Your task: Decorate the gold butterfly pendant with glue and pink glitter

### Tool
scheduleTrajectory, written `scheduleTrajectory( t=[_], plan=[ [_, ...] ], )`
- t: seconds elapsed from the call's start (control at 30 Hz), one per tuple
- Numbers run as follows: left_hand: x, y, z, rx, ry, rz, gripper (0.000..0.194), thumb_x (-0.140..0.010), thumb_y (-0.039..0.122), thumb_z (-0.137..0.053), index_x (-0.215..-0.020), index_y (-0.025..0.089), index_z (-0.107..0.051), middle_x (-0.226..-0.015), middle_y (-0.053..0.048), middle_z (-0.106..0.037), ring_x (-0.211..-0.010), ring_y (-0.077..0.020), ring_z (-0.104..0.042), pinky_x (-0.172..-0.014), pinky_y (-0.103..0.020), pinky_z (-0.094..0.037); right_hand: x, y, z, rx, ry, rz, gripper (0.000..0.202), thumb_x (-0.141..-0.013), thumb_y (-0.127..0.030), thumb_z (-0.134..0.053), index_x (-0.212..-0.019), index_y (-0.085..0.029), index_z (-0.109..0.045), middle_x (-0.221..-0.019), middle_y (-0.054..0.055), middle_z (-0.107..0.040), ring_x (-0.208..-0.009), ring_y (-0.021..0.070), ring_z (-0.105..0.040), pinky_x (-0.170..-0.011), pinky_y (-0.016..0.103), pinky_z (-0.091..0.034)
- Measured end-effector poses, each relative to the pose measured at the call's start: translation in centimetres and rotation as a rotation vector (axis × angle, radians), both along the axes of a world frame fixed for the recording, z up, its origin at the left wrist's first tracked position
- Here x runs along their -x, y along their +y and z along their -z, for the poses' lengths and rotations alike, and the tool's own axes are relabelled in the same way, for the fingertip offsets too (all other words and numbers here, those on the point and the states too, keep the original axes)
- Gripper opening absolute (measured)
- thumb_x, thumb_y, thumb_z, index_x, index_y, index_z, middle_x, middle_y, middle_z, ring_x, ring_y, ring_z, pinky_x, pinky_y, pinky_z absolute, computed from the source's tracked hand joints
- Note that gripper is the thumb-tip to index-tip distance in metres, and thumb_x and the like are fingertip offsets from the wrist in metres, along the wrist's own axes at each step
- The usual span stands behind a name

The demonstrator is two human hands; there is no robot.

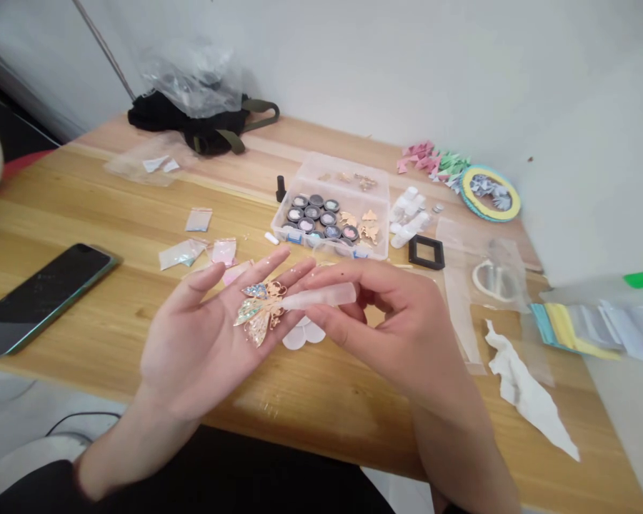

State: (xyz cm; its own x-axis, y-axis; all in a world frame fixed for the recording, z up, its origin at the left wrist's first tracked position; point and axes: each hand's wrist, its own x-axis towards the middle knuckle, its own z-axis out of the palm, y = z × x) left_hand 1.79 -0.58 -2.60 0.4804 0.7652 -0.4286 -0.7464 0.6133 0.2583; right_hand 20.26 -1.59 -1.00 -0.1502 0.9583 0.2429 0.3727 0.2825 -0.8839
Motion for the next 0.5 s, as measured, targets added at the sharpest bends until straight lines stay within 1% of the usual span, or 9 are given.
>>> scheduleTrajectory(
  t=[0.03,0.1,0.17,0.23,0.3,0.43,0.5],
  plan=[
    [-0.10,0.03,-0.01,0.004,-0.002,0.000,0.041,-0.096,0.039,-0.042,-0.115,0.015,-0.068,-0.112,-0.010,-0.078,-0.099,-0.0161,-0.075,-0.085,-0.026,-0.055,-0.02,0.04,0.00,-0.003,-0.003,-0.006,0.014,-0.083,-0.027,-0.079,-0.095,-0.035,-0.078,-0.089,-0.003,-0.078,-0.062,0.0101,-0.064,-0.047,0.021,-0.045],
    [-0.27,0.08,0.02,0.007,-0.005,-0.001,0.040,-0.096,0.039,-0.043,-0.113,0.015,-0.069,-0.111,-0.010,-0.078,-0.106,-0.0184,-0.074,-0.097,-0.031,-0.053,-0.07,0.07,0.04,-0.011,0.000,-0.003,0.013,-0.085,-0.026,-0.077,-0.095,-0.034,-0.078,-0.089,-0.004,-0.078,-0.065,0.0095,-0.065,-0.050,0.019,-0.048],
    [-0.38,0.10,0.10,0.005,-0.006,0.000,0.039,-0.095,0.039,-0.043,-0.111,0.015,-0.070,-0.111,-0.011,-0.077,-0.115,-0.0222,-0.071,-0.111,-0.038,-0.045,-0.11,0.03,0.10,-0.028,-0.011,0.019,0.011,-0.086,-0.026,-0.076,-0.095,-0.033,-0.077,-0.084,-0.005,-0.077,-0.064,0.0082,-0.064,-0.052,0.018,-0.049],
    [-0.46,0.09,0.19,0.002,0.001,0.004,0.040,-0.096,0.040,-0.043,-0.112,0.014,-0.069,-0.111,-0.012,-0.077,-0.122,-0.0255,-0.068,-0.120,-0.045,-0.036,-0.11,-0.08,0.16,-0.063,-0.052,0.063,0.006,-0.086,-0.029,-0.077,-0.091,-0.031,-0.076,-0.076,-0.006,-0.074,-0.060,0.0072,-0.062,-0.051,0.017,-0.047],
    [-0.59,0.07,0.26,0.008,0.011,0.000,0.041,-0.096,0.041,-0.043,-0.113,0.014,-0.069,-0.111,-0.013,-0.077,-0.123,-0.0269,-0.067,-0.121,-0.046,-0.035,-0.06,-0.20,0.18,-0.124,-0.120,0.116,0.004,-0.085,-0.030,-0.078,-0.084,-0.029,-0.074,-0.069,-0.007,-0.070,-0.056,0.0064,-0.058,-0.050,0.017,-0.046],
    [-0.95,0.17,0.25,0.060,0.038,-0.017,0.042,-0.098,0.039,-0.039,-0.113,0.011,-0.067,-0.105,-0.014,-0.077,-0.115,-0.0259,-0.071,-0.115,-0.042,-0.043,-0.04,-0.13,0.28,-0.274,-0.273,0.199,0.016,-0.085,-0.031,-0.077,-0.073,-0.025,-0.068,-0.062,-0.008,-0.066,-0.052,0.0045,-0.053,-0.050,0.017,-0.043],
    [-1.06,0.31,0.23,0.088,0.060,-0.020,0.043,-0.099,0.037,-0.036,-0.112,0.011,-0.067,-0.101,-0.014,-0.077,-0.111,-0.0252,-0.072,-0.113,-0.041,-0.045,-0.19,0.09,0.40,-0.324,-0.317,0.231,0.023,-0.085,-0.033,-0.077,-0.068,-0.023,-0.065,-0.058,-0.007,-0.062,-0.050,0.0041,-0.051,-0.048,0.017,-0.041]
  ],
)
